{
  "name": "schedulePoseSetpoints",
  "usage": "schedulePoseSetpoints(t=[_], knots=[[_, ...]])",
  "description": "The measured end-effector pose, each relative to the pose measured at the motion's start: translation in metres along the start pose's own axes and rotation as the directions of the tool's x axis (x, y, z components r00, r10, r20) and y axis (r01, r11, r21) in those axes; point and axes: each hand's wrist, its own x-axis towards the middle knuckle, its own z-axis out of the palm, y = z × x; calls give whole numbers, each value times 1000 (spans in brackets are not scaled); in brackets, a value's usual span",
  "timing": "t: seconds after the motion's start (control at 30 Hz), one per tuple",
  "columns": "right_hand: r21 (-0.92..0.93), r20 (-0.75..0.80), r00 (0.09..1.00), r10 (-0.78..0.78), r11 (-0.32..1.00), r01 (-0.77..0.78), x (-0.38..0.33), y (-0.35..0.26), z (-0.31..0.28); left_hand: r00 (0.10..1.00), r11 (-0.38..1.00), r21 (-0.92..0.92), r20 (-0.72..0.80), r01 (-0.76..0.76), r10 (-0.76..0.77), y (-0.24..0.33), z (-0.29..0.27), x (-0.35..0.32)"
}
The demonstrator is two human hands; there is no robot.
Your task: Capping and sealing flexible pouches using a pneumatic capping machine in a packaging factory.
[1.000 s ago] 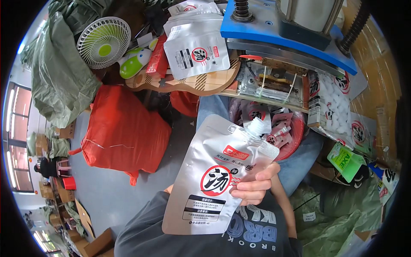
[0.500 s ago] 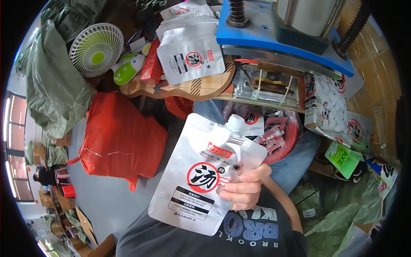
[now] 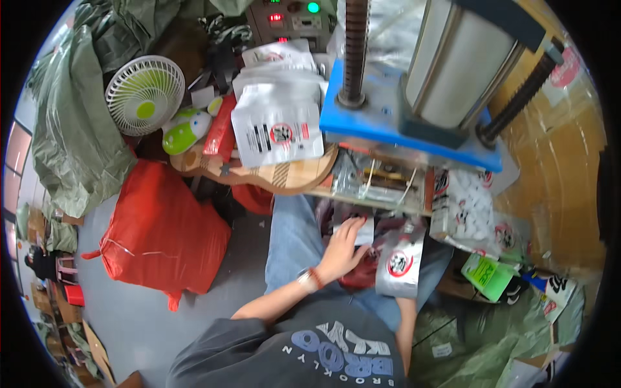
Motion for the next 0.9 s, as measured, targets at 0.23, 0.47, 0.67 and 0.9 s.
schedulePoseSetpoints(t=[0.23, 0.47, 0.67, 0.9], knots=[[-80, -305, 883, -357, 934, 350, -24, -58, -109, 880, 930, 365, -430, -37, 204, 4, -146, 87], [-499, -575, 579, -578, 809, 311, 65, -98, -149, 958, 625, 774, -245, 99, 152, -76, -154, 180], [-467, -336, 820, -463, 838, 281, 82, -119, -141, 968, 709, 702, -219, 67, 126, -70, -155, 157], [-533, -324, 815, -481, 804, 262, 89, -121, -141, 989, 735, 669, -146, 108, -12, -64, -167, 80]])
